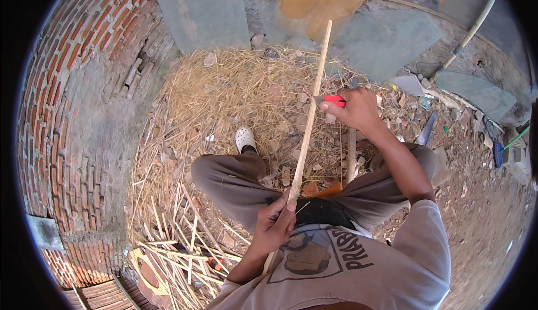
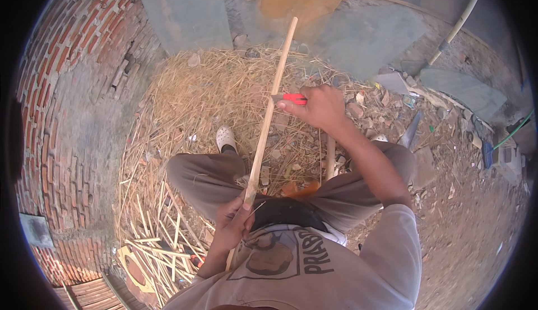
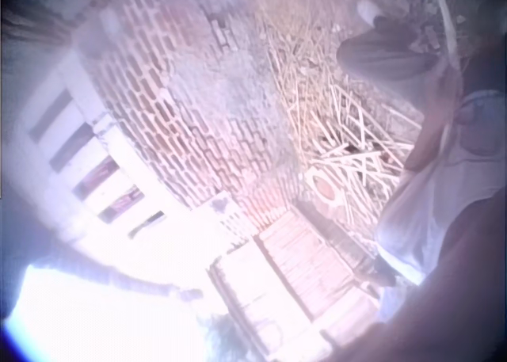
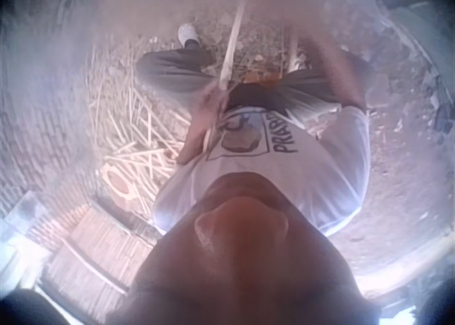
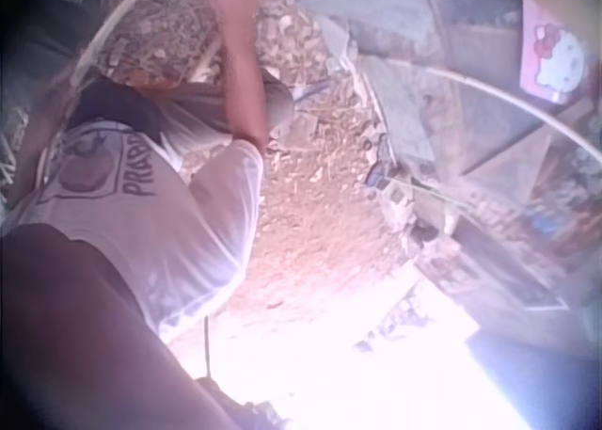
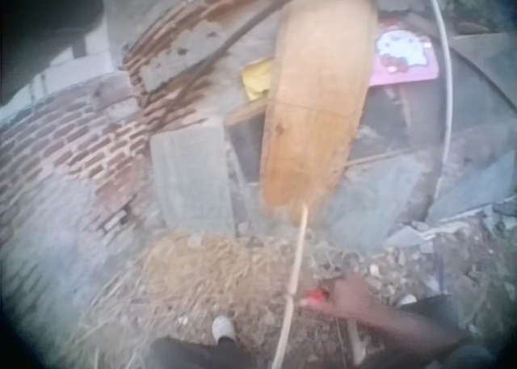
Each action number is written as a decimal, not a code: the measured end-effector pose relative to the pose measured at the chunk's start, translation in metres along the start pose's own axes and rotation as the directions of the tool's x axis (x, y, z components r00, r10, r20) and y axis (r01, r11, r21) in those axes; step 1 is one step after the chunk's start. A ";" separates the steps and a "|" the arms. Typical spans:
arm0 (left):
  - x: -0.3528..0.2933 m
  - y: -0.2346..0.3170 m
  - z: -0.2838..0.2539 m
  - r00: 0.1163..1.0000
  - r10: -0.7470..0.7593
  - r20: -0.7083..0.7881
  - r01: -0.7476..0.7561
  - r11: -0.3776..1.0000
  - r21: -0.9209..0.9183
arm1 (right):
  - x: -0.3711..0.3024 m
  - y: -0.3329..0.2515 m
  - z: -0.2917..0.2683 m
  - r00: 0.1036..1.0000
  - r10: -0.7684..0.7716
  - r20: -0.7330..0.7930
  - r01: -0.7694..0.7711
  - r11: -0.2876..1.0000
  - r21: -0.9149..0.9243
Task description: The person sits cross-legged on the ground and uses a red utility knife to shave the surface of a long bamboo stick. They hold the stick with their left hand and repeatedly scrape the blade along its length to remove the outer layer, creating thin strips of bamboo waste.
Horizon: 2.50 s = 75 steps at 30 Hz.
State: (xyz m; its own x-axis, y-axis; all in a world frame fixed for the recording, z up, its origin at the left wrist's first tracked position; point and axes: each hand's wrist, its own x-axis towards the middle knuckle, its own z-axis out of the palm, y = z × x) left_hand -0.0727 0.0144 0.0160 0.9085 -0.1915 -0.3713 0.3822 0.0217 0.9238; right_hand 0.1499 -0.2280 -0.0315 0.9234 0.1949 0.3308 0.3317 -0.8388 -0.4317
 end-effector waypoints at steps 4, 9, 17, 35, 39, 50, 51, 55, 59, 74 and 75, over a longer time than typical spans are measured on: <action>-0.003 -0.004 0.002 1.000 -0.015 -0.012 0.015 1.000 0.014 | 0.003 0.006 -0.006 1.000 -0.014 0.027 0.014 1.000 -0.014; -0.004 -0.003 0.002 0.998 0.052 -0.041 -0.048 0.994 0.097 | -0.024 -0.024 0.001 0.977 -0.200 0.076 0.195 0.979 0.064; -0.017 -0.002 0.009 0.999 -0.042 -0.016 0.043 0.995 0.087 | 0.006 0.011 -0.009 0.994 0.076 0.074 -0.072 0.995 -0.065; 0.004 0.001 0.004 0.964 0.261 -0.047 -0.210 0.859 0.466 | -0.002 -0.007 0.004 0.981 -0.195 -0.005 0.195 0.980 -0.027; -0.007 -0.004 0.009 0.990 0.137 -0.017 -0.119 0.907 0.404 | 0.026 0.043 0.001 0.984 0.175 0.028 -0.173 0.983 -0.062; -0.034 -0.005 0.007 0.993 0.049 0.103 -0.080 0.944 0.319 | 0.062 0.126 -0.011 0.777 0.620 -0.110 -0.623 0.782 0.018; -0.038 -0.006 0.007 0.989 0.093 0.118 -0.125 0.945 0.302 | 0.063 0.135 -0.014 0.765 0.638 -0.084 -0.639 0.769 0.022; -0.031 -0.009 -0.001 0.999 0.026 -0.029 -0.022 0.989 0.146 | 0.053 0.109 -0.014 0.824 0.566 0.026 -0.566 0.824 0.015; -0.014 -0.011 -0.009 0.995 -0.093 -0.031 0.088 0.988 -0.128 | 0.006 0.014 0.001 0.979 0.161 0.126 -0.162 0.987 -0.008; 0.030 -0.020 -0.016 0.998 -0.041 0.043 0.054 0.935 -0.350 | -0.028 -0.035 0.020 0.976 -0.196 0.101 0.192 0.980 0.043; 0.030 -0.018 -0.015 0.998 -0.048 0.040 0.059 0.939 -0.339 | -0.033 -0.037 0.020 0.968 -0.236 0.089 0.231 0.971 0.058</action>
State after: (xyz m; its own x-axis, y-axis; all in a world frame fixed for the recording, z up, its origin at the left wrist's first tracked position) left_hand -0.0501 0.0233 -0.0135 0.8817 -0.2314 -0.4112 0.4694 0.3419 0.8141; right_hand 0.1114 -0.1936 -0.0433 0.8326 0.4314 0.3474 0.5468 -0.7401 -0.3914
